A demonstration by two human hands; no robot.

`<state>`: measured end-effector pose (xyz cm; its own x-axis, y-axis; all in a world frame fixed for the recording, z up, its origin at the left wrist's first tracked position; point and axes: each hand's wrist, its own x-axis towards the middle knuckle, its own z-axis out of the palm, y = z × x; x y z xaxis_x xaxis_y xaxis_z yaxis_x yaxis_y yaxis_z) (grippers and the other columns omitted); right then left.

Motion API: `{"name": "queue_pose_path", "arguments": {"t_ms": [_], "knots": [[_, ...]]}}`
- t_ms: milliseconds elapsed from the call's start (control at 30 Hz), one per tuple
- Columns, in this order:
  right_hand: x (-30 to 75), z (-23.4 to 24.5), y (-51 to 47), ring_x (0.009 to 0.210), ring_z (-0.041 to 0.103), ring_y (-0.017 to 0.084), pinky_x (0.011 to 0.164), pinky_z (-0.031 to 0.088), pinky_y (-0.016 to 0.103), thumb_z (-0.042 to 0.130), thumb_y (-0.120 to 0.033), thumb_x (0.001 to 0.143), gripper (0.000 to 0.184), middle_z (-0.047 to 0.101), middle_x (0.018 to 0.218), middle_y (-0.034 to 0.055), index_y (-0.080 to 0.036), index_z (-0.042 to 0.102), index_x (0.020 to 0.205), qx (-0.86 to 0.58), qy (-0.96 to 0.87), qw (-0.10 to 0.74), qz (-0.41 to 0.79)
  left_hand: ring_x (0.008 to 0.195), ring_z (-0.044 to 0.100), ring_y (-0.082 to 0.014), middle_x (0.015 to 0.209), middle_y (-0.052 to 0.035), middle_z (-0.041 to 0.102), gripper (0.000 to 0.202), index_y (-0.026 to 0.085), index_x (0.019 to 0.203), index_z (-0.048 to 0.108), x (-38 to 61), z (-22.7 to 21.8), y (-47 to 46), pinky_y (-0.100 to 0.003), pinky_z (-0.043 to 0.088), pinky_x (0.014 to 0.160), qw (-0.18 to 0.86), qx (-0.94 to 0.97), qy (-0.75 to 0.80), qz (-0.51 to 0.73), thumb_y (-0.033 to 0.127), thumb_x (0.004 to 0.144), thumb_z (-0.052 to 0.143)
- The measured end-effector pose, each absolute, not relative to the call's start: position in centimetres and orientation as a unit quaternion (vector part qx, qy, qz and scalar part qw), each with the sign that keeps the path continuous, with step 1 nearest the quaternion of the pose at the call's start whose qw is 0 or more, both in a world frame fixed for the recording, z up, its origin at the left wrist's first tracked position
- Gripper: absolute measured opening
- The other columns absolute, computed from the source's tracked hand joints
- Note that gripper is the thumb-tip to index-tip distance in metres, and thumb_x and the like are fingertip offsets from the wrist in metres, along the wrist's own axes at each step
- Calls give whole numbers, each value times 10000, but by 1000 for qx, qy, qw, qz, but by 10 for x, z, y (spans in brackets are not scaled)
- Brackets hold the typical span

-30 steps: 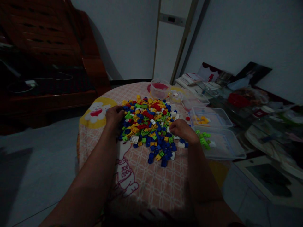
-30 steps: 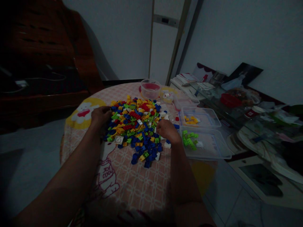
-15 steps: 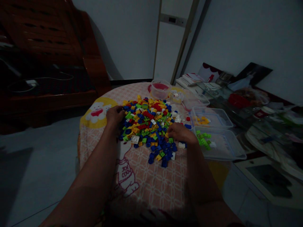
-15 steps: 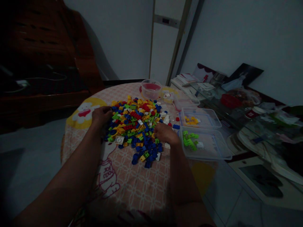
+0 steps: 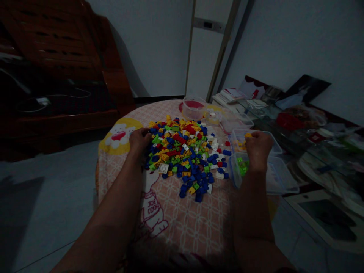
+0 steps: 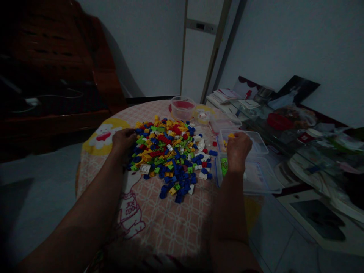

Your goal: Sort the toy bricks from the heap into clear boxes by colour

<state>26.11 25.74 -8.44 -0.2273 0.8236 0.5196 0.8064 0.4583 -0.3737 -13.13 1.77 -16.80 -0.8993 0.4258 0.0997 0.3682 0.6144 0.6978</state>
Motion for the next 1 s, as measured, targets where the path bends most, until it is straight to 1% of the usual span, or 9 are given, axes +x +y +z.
{"name": "queue_pose_path", "arguments": {"t_ms": [67, 133, 300, 400, 500, 633, 767, 867, 1000], "knots": [[262, -82, 255, 1122, 790, 408, 1070, 578, 575, 616, -151, 864, 469, 828, 1105, 292, -5, 785, 1276, -560, -747, 358, -7, 1254, 760, -300, 1315, -109, 834, 494, 190, 1343, 825, -132, -169, 18, -360, 567, 1112, 36, 221, 900, 373, 258, 881, 664], [258, -79, 248, 1143, 791, 398, 1098, 571, 561, 623, -143, 856, 470, 838, 1098, 269, -29, 799, 1276, -554, -753, 355, 9, 1260, 757, -308, 1320, -115, 832, 493, 185, 1344, 824, -133, -170, 18, -372, 568, 1113, 37, 223, 901, 371, 263, 884, 666], [230, -70, 222, 904, 827, 292, 919, 631, 401, 635, -157, 890, 349, 858, 972, 165, -99, 869, 1143, -482, -821, 270, 142, 1222, 767, -318, 1297, -114, 839, 504, 188, 1336, 829, -132, -171, 17, -393, 578, 1095, 42, 223, 893, 390, 245, 857, 683], [208, -68, 204, 884, 826, 253, 878, 615, 333, 629, -142, 922, 298, 862, 939, 123, -136, 892, 1061, -445, -860, 185, 167, 1202, 768, -303, 1280, -106, 841, 506, 187, 1336, 825, -130, -169, 16, -374, 578, 1081, 43, 225, 891, 392, 255, 857, 676], [186, -72, 187, 1040, 828, 265, 935, 593, 312, 621, -146, 974, 284, 874, 1054, 143, -156, 897, 1041, -432, -888, 99, 120, 1187, 766, -297, 1269, -110, 840, 500, 180, 1332, 821, -129, -167, 17, -371, 575, 1077, 43, 221, 892, 391, 267, 865, 665], [164, -89, 175, 1223, 788, 301, 989, 575, 327, 563, -160, 1051, 333, 844, 1248, 194, -146, 870, 1178, -454, -890, 21, 36, 1211, 755, -314, 1267, -115, 840, 474, 185, 1299, 828, -130, -166, 18, -397, 564, 1102, 35, 224, 896, 382, 267, 863, 659], [155, -110, 174, 1254, 779, 297, 990, 570, 328, 523, -173, 1097, 354, 820, 1300, 216, -140, 818, 1291, -471, -882, -10, 21, 1221, 754, -308, 1253, -111, 841, 475, 187, 1304, 827, -129, -166, 19, -383, 562, 1101, 35, 227, 897, 377, 271, 871, 651], [153, -121, 176, 1267, 772, 299, 996, 570, 337, 526, -198, 1109, 343, 808, 1324, 224, -145, 803, 1303, -477, -879, -23, 22, 1242, 752, -314, 1289, -123, 833, 497, 175, 1339, 817, -128, -165, 17, -394, 563, 1114, 39, 228, 898, 374, 266, 881, 648], [154, -125, 177, 1285, 764, 290, 981, 560, 309, 503, -195, 1118, 349, 810, 1324, 211, -156, 796, 1304, -485, -874, -20, 18, 1251, 750, -308, 1316, -120, 828, 510, 179, 1356, 811, -127, -163, 16, -382, 563, 1111, 42, 226, 900, 370, 267, 880, 649]]}}
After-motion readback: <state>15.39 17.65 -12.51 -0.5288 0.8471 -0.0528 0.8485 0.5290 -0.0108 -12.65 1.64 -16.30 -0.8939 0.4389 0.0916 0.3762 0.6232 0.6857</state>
